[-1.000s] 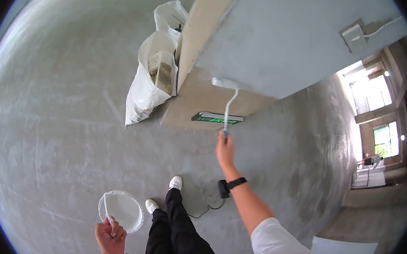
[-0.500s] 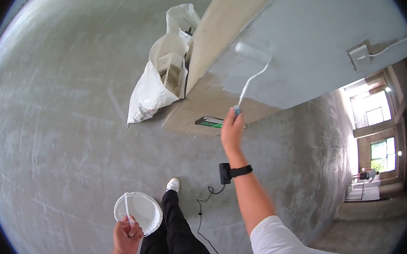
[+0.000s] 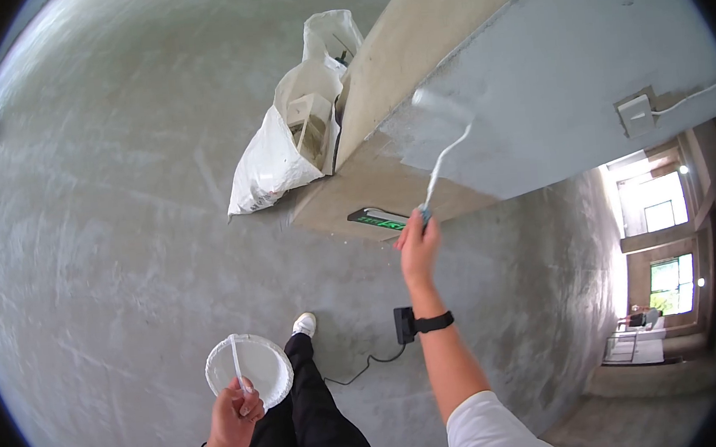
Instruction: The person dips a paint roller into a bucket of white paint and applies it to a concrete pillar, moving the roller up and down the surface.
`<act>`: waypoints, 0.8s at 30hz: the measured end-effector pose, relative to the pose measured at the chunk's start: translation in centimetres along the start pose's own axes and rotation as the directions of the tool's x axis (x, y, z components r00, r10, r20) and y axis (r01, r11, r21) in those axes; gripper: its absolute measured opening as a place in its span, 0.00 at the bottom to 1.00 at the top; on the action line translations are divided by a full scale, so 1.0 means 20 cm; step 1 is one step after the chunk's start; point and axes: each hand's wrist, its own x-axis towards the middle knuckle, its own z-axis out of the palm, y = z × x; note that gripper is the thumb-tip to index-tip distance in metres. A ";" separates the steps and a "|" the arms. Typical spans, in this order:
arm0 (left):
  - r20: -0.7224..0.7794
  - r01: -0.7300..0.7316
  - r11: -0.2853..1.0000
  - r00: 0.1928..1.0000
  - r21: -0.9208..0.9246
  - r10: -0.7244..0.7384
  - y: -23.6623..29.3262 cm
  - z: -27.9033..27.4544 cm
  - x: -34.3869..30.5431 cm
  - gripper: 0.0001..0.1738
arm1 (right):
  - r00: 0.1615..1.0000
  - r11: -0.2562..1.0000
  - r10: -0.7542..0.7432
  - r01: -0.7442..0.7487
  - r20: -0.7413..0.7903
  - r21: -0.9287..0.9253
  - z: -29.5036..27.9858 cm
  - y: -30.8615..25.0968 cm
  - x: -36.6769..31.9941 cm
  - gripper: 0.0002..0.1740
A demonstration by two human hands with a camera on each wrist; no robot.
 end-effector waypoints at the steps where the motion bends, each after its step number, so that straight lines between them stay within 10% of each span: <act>1: 0.000 0.001 1.000 1.000 -0.002 -0.001 0.00 0.00 0.00 0.06 | 1.000 1.000 0.000 0.000 0.001 -0.002 -0.01 -0.07 0.06 0.18; 4: 0.001 -0.012 0.999 1.000 -0.029 0.012 0.02 0.01 -0.01 0.05 | 1.000 0.999 0.014 -0.014 0.010 -0.035 0.00 -0.11 0.18 0.18; 6: -0.007 -0.019 0.998 1.000 -0.062 0.018 0.03 0.02 -0.02 0.05 | 0.968 0.922 -0.227 0.180 -0.103 -0.342 0.06 0.12 0.22 0.20; 11: -0.025 -0.015 0.998 1.000 -0.054 0.014 0.07 0.02 -0.04 0.06 | 0.997 0.820 -0.063 0.032 -0.035 -0.571 0.16 0.58 -0.14 0.19; 24: -0.019 -0.048 0.998 0.999 -0.050 0.047 0.02 -0.10 -0.11 0.05 | 0.999 0.995 0.011 -0.015 -0.032 -0.101 0.01 -0.06 0.21 0.19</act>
